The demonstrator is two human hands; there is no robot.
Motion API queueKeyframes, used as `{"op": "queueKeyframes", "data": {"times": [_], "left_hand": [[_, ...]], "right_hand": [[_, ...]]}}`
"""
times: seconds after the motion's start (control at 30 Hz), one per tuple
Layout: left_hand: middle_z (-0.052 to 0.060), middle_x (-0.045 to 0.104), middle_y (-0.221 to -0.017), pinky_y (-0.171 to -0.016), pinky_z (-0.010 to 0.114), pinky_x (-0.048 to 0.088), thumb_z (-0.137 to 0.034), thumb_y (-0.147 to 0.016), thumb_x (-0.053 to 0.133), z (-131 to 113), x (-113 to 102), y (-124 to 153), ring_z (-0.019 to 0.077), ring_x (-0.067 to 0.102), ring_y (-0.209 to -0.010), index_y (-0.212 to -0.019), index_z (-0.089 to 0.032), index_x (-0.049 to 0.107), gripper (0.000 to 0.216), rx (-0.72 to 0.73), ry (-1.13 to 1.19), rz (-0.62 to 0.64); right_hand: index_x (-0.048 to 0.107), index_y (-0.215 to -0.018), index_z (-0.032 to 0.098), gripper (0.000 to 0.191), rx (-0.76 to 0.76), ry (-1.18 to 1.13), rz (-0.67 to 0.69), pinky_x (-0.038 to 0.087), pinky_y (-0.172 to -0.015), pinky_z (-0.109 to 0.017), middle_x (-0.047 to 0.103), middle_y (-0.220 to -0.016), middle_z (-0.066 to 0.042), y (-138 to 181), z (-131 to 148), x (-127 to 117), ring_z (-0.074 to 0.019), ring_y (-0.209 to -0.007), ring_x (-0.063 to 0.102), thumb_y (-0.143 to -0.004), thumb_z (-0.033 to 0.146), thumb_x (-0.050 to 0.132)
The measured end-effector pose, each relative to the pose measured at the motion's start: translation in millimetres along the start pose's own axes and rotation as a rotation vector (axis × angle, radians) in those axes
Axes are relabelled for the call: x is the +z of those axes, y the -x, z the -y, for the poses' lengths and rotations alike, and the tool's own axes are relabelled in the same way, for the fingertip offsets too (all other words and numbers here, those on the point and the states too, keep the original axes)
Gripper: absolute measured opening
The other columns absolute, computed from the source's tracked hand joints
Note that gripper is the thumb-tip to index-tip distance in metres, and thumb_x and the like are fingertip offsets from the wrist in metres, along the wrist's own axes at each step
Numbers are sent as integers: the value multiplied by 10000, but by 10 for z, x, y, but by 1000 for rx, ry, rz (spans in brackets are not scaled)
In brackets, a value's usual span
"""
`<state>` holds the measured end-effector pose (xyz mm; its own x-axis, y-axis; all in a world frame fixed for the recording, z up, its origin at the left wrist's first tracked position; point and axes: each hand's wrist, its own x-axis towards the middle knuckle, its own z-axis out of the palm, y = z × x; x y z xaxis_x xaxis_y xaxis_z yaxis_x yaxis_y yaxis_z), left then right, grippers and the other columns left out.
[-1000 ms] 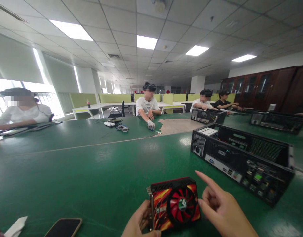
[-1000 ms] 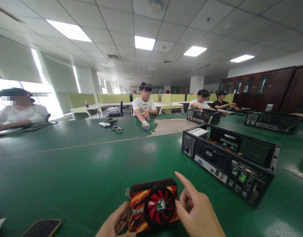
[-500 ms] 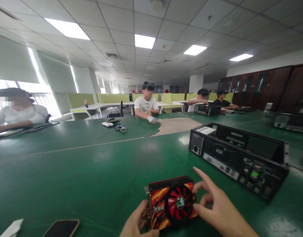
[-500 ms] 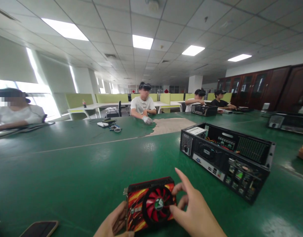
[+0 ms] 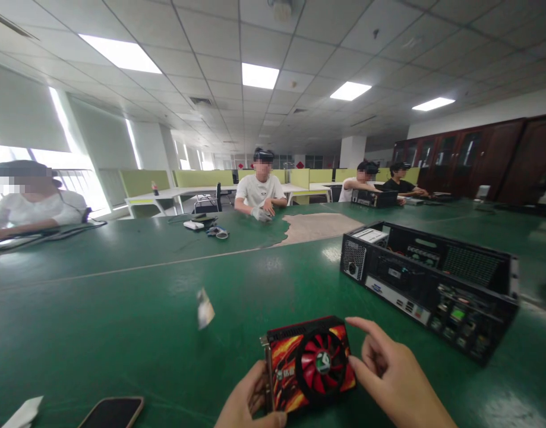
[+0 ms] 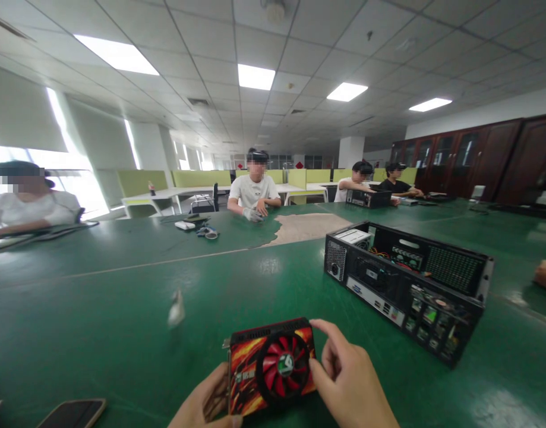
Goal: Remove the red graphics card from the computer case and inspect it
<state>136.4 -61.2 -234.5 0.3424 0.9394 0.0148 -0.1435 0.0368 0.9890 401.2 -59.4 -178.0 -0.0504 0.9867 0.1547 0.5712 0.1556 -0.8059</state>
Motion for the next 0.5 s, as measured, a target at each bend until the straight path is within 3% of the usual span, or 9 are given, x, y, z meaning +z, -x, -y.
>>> {"op": "queueKeyframes", "data": {"times": [0.13,0.27,0.4,0.5], "left_hand": [[140,601,-1267,-1069,459,363,-397,-602,811,-22,7,3,325,530,-1210,-1195,-164,506,706,-28,-12,0],[140,599,-1269,-1072,448,359,-340,-599,804,-5,3,2,313,529,-1212,-1194,-166,499,691,-27,-11,-30],[140,584,-1292,-1080,454,351,-346,-606,797,24,-10,-4,315,512,-1232,-1210,-168,491,700,-16,-17,-15],[146,582,-1293,-1075,456,361,-376,-623,794,45,-40,-24,312,531,-1209,-1205,-166,490,689,-20,-38,26]], "right_hand": [[304,-1444,229,770,-7,-76,24,450,-663,-242,572,-925,11,4,22,12,-90,-634,540,-716,257,556],[454,-1323,174,550,-35,-102,-12,411,-586,-242,494,-683,50,5,18,13,-105,-581,491,-798,331,507],[253,-1462,224,748,-2,-153,57,411,-572,-229,528,-758,57,-27,-29,14,-88,-569,501,-768,273,528],[316,-1432,211,719,8,-83,47,406,-581,-231,530,-771,50,-31,-35,9,-86,-573,500,-746,252,531]]}}
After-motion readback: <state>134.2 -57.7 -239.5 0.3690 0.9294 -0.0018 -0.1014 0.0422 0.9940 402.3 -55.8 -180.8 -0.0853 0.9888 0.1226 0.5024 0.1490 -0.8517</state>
